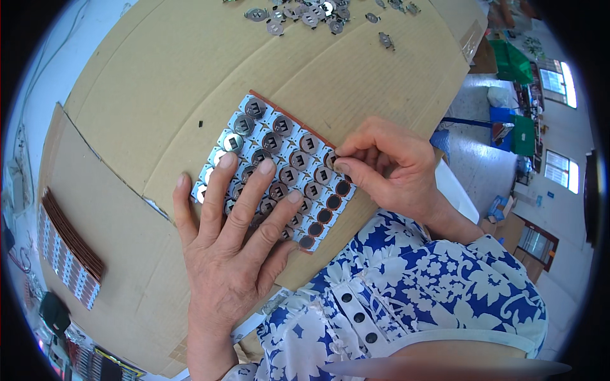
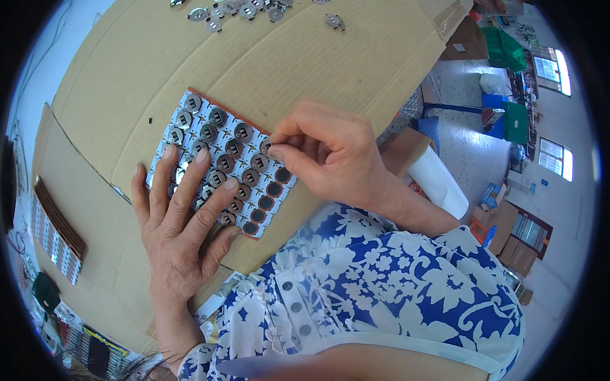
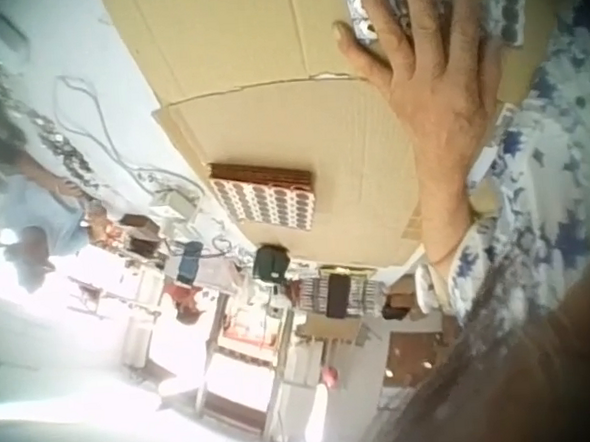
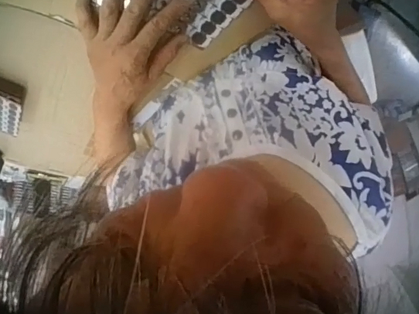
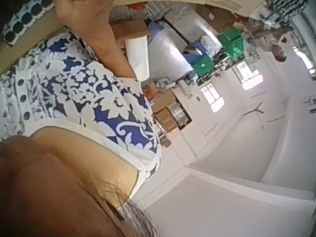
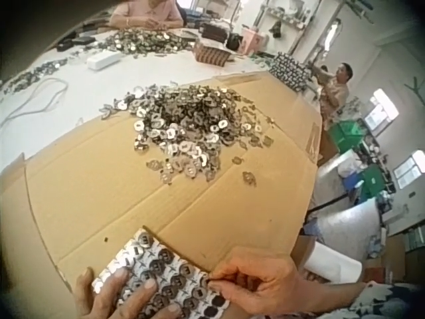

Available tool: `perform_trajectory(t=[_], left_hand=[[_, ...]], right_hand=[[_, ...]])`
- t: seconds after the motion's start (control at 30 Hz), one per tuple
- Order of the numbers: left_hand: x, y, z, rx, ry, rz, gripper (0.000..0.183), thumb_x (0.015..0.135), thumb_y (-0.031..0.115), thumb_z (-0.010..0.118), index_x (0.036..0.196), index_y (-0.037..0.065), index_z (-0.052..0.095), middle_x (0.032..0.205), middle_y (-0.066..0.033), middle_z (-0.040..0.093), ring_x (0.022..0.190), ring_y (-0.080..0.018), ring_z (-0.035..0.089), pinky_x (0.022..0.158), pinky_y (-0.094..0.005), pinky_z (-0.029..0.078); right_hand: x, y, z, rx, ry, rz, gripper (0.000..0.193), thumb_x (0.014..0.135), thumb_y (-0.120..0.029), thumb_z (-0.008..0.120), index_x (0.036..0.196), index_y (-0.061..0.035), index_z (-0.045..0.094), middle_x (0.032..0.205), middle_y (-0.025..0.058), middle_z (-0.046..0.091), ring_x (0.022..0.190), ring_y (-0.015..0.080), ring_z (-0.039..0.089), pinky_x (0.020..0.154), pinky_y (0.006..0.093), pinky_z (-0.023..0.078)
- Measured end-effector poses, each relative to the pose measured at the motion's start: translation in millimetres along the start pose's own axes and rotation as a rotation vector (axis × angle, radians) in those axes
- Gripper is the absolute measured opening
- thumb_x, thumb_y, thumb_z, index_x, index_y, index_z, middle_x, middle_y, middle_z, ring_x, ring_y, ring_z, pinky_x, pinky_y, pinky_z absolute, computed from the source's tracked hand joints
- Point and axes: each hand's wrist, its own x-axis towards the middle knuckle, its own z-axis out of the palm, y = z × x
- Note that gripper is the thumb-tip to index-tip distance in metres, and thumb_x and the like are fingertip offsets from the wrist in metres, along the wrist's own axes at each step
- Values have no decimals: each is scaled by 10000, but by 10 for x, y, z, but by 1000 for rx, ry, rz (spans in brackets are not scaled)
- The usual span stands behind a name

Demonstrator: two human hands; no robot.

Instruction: The person assembles small metal components by hand, placing them into a plastic organizer tray.

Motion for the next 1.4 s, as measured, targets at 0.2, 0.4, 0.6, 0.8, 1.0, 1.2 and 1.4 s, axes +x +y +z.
perform_trajectory(t=[0.2,0.4,0.6,0.8,1.0,1.2,1.4], left_hand=[[-5,-17,-44,32,-34,5,525,914,485,833,1409,311,817,1670,-21,631,1617,-383,475,1365,-660,194],[-42,22,-55,45,-58,9,516,938,500,823,1415,304,814,1666,-54,635,1616,-414,473,1366,-647,196],[-68,58,-51,46,-57,15,513,943,498,820,1418,306,810,1664,-58,636,1615,-417,471,1366,-649,194],[-39,37,-71,35,-61,20,504,950,491,816,1419,305,810,1665,-57,633,1617,-414,469,1369,-651,189],[-123,27,-155,-6,-21,53,521,958,407,809,1458,262,788,1703,-66,589,1632,-397,452,1376,-656,167],[-281,-10,-150,-35,12,82,569,950,377,818,1502,255,748,1745,-67,534,1653,-397,414,1363,-671,164],[-292,-50,-31,-154,309,193,654,952,392,832,1552,178,684,1681,-163,568,1541,-418,544,1275,-722,280]], right_hand=[[12,-70,-40,-23,-52,12,155,921,99,848,1025,9,778,983,30,727,713,30,629,571,194,430],[-30,-81,-83,73,-79,28,191,920,78,838,1069,-22,772,886,-3,698,670,24,630,555,209,462],[-85,-91,-82,46,-53,17,201,916,73,840,1080,-20,772,882,3,699,659,29,630,551,211,465],[-34,-64,-86,-36,-49,-75,220,907,73,845,1097,-14,775,869,24,686,650,65,637,547,236,476],[-22,-159,-16,-215,-6,-288,216,918,95,827,1109,0,788,940,49,723,695,54,636,576,206,458],[-211,-212,-50,5,-110,-130,157,970,62,808,1082,3,714,907,52,729,628,67,626,535,247,474],[-73,-418,41,469,-74,162,151,1020,58,768,1147,8,705,923,28,747,657,28,631,561,196,491]])
